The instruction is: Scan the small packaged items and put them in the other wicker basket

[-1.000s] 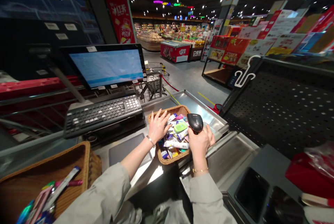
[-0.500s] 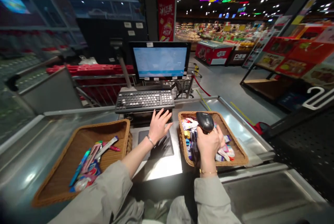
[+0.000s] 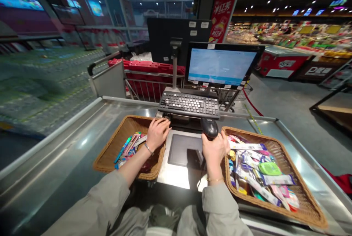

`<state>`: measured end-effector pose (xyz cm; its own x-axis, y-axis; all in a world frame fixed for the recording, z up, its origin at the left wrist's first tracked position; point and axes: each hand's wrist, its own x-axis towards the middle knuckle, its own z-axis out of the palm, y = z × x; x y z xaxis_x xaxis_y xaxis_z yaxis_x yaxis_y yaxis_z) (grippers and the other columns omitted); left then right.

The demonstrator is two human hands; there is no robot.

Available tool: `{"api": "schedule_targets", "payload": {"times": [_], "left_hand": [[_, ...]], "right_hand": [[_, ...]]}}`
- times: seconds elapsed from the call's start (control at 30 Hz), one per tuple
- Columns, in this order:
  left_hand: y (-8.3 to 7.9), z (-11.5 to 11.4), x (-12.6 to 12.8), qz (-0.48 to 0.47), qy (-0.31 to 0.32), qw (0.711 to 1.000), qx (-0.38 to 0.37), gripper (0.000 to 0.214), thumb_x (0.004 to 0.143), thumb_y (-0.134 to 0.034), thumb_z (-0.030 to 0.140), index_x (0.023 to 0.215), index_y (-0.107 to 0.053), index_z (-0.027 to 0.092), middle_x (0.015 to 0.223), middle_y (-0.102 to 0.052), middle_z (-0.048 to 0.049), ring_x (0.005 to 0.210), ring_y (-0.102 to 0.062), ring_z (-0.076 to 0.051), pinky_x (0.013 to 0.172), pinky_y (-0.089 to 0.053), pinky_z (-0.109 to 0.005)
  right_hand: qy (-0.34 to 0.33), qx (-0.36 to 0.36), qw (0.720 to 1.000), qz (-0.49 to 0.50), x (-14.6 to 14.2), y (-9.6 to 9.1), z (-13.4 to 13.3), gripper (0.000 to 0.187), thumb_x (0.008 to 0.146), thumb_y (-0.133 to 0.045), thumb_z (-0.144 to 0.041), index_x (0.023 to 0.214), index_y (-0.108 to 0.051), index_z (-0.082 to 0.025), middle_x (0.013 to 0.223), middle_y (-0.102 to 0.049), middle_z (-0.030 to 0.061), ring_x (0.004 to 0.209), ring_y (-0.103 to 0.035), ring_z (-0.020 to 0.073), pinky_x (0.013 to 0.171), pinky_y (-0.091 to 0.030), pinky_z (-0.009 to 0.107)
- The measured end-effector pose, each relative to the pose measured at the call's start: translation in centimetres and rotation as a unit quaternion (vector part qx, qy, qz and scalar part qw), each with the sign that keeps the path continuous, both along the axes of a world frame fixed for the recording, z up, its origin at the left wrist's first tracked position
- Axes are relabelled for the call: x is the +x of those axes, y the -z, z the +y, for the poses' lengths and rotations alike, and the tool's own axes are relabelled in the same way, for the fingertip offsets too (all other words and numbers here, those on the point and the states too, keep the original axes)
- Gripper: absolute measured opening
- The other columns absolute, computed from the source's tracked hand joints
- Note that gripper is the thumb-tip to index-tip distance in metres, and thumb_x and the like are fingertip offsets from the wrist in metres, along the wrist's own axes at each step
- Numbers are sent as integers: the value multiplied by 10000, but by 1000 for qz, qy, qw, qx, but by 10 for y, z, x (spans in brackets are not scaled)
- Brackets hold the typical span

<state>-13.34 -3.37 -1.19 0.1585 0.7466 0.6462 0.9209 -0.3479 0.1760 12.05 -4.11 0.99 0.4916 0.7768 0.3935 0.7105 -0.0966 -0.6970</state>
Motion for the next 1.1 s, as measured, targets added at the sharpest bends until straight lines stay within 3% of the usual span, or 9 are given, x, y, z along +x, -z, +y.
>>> {"api": "schedule_targets", "payload": {"times": [0.2, 0.43, 0.53, 0.63, 0.8, 0.93, 1.1], "left_hand": [[15, -17, -51, 12, -53, 998, -44, 275, 930, -558, 279, 1160, -699, 225, 1203, -717, -64, 1194, -594, -252, 1139, -332, -528], [28, -36, -99, 51, -133, 977, -160, 317, 929, -525, 285, 1197, -680, 214, 1260, -688, -71, 1218, -566, -270, 1137, -319, -515], [25, -45, -110, 86, -203, 939, -263, 336, 951, -473, 297, 1214, -663, 210, 1272, -673, -94, 1234, -548, -257, 1111, -361, -453], [24, -53, -119, 105, -283, 889, -345, 344, 962, -418, 276, 1143, -683, 153, 1171, -688, -169, 1151, -601, -287, 965, -479, -413], [38, -55, -135, 94, -367, 819, -430, 339, 901, -417, 117, 1072, -708, 87, 1046, -687, -229, 981, -702, -285, 783, -554, -357], [48, -54, -146, 85, -387, 781, -483, 353, 877, -425, 83, 1072, -719, 74, 1037, -702, -260, 990, -713, -302, 787, -568, -396], [53, -57, -154, 77, -380, 762, -518, 340, 869, -484, 118, 1130, -698, 74, 1088, -709, -266, 1039, -702, -313, 814, -568, -407]], "right_hand": [[-44, -16, 999, 8, -34, -1, 5, 322, 677, -621, -440, 819, -707, -164, 1127, -679, 165, 1238, -510, 327, 1079, -304, 499], [-65, -25, 998, 6, -55, 6, 9, 324, 688, -621, -460, 820, -705, -176, 1092, -691, 142, 1226, -514, 310, 1065, -323, 474], [-74, -28, 997, 9, -62, 7, 11, 335, 689, -617, -457, 837, -703, -169, 1095, -686, 142, 1227, -511, 310, 1066, -319, 463], [-83, -33, 996, 14, -67, 9, 13, 327, 688, -615, -457, 813, -697, -166, 1076, -688, 148, 1235, -506, 316, 1066, -312, 466], [-90, -34, 995, 9, -72, 13, 15, 319, 689, -606, -466, 799, -685, -177, 1109, -683, 159, 1236, -503, 316, 1059, -319, 489], [-95, -40, 995, 14, -73, 12, 15, 303, 687, -615, -441, 804, -687, -171, 1077, -686, 154, 1241, -502, 321, 1060, -317, 484], [-95, -45, 994, 22, -70, 8, 15, 290, 689, -621, -418, 810, -691, -164, 1050, -690, 154, 1246, -506, 316, 1069, -310, 476]]}}
